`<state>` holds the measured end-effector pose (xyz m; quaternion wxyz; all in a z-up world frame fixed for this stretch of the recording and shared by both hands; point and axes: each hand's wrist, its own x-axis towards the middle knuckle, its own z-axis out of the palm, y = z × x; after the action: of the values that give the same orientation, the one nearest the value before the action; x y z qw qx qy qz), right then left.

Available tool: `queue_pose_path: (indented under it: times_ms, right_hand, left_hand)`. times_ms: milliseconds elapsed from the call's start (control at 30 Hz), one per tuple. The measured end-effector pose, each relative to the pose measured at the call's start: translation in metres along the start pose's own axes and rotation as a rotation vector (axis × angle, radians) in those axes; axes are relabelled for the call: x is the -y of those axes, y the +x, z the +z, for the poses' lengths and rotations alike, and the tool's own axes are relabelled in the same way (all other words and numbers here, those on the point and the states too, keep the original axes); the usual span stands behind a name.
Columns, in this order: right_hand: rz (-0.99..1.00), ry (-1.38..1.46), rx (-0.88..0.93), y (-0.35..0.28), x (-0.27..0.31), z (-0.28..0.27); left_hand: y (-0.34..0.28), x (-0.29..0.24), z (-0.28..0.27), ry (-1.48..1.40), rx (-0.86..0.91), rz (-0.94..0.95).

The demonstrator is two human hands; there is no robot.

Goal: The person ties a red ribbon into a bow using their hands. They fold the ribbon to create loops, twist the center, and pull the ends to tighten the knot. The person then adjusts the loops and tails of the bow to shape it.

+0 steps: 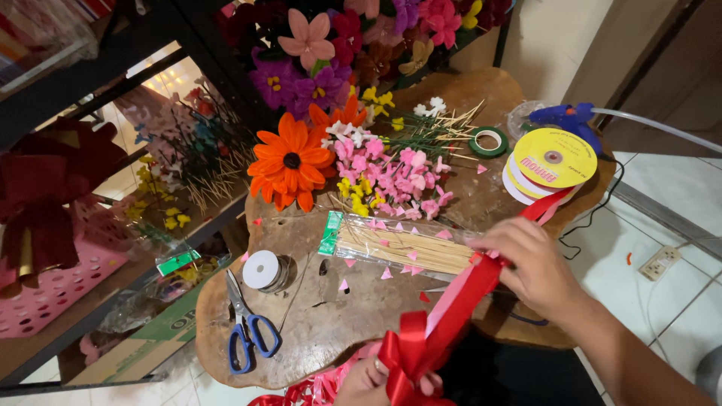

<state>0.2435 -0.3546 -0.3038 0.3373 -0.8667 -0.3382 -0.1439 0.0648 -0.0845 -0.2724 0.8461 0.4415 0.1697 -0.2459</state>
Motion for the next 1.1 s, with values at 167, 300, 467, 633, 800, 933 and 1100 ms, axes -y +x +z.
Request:
queue_pose_path:
  times_ms: [167, 300, 467, 633, 800, 933, 1100]
  right_hand:
    - [-0.123, -0.259, 0.067, -0.032, -0.015, 0.015]
    - [0.017, -0.210, 0.180, -0.053, -0.003, 0.018]
    - [0.051, -0.139, 0.185, -0.055, 0.002, 0.016]
    - [0.078, -0.047, 0.201, -0.038, -0.009, 0.006]
    - [0.114, -0.053, 0.108, -0.013, -0.005, 0.001]
    - [-0.040, 0.055, 0.032, -0.003, 0.002, 0.014]
    - [-0.183, 0.286, 0.341, -0.077, -0.045, 0.141]
  left_hand:
    - [0.015, 0.016, -0.010, 0.024, 0.148, 0.007]
    - [0.024, 0.023, -0.019, 0.174, 0.214, 0.128]
    - [0.033, 0.024, -0.031, 0.120, 0.313, 0.169]
    - [0.033, 0.000, -0.039, -0.027, 0.144, 0.119]
    - [0.026, -0.023, -0.042, -0.139, 0.034, 0.042]
    - [0.037, -0.033, -0.063, -0.101, 0.359, 0.251]
    - [0.047, -0.044, -0.045, -0.259, 0.314, 0.278]
